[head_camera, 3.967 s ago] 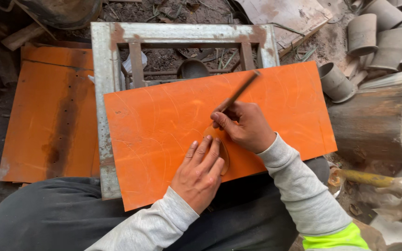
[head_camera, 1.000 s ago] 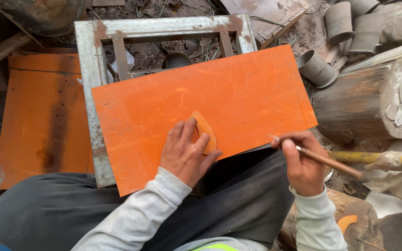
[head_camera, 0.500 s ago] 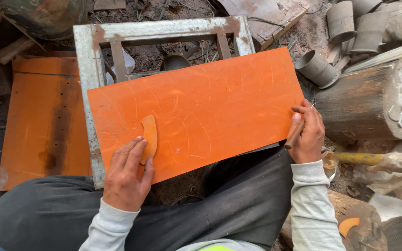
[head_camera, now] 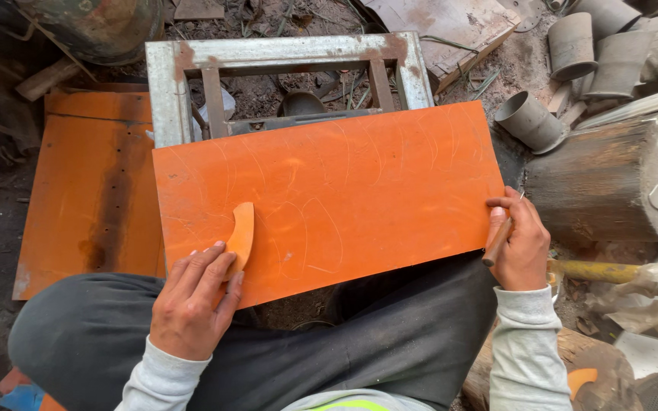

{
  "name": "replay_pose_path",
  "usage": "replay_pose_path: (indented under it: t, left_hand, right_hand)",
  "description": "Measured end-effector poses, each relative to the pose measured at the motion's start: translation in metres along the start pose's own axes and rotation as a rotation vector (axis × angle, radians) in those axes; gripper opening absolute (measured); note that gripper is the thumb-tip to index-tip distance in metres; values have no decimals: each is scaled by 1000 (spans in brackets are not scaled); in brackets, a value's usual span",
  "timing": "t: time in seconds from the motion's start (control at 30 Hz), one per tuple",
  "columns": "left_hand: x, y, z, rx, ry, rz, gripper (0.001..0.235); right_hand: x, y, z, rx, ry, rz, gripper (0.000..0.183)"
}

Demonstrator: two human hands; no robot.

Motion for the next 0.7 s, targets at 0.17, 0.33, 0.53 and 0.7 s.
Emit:
replay_pose_path:
  t: [0.17, 0.33, 0.53, 0.7]
  left_hand:
    - [1, -2, -12, 185, -176, 50, 21]
    - [1, 7, -24, 294, -242, 143, 17]
    - [3, 13, -28, 316, -271, 193, 16]
    - [0, 14, -25, 282, -225, 220, 16]
  right_hand:
    - [5, 2, 1, -3, -30, 6, 19]
    - [8, 7, 5, 12, -41, 26, 21]
    - [12, 16, 2, 16, -20, 59, 23]
    - [14, 19, 1, 17, -13, 85, 24]
Point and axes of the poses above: each hand's wrist, its own x-axis away from the middle knuckle, its own y-axis out of the palm, z = x × y, the point moved 1 cm from there along -x, towards the middle knuckle, and after that the axes turned 10 degrees about -z, right-handed, at the moved point
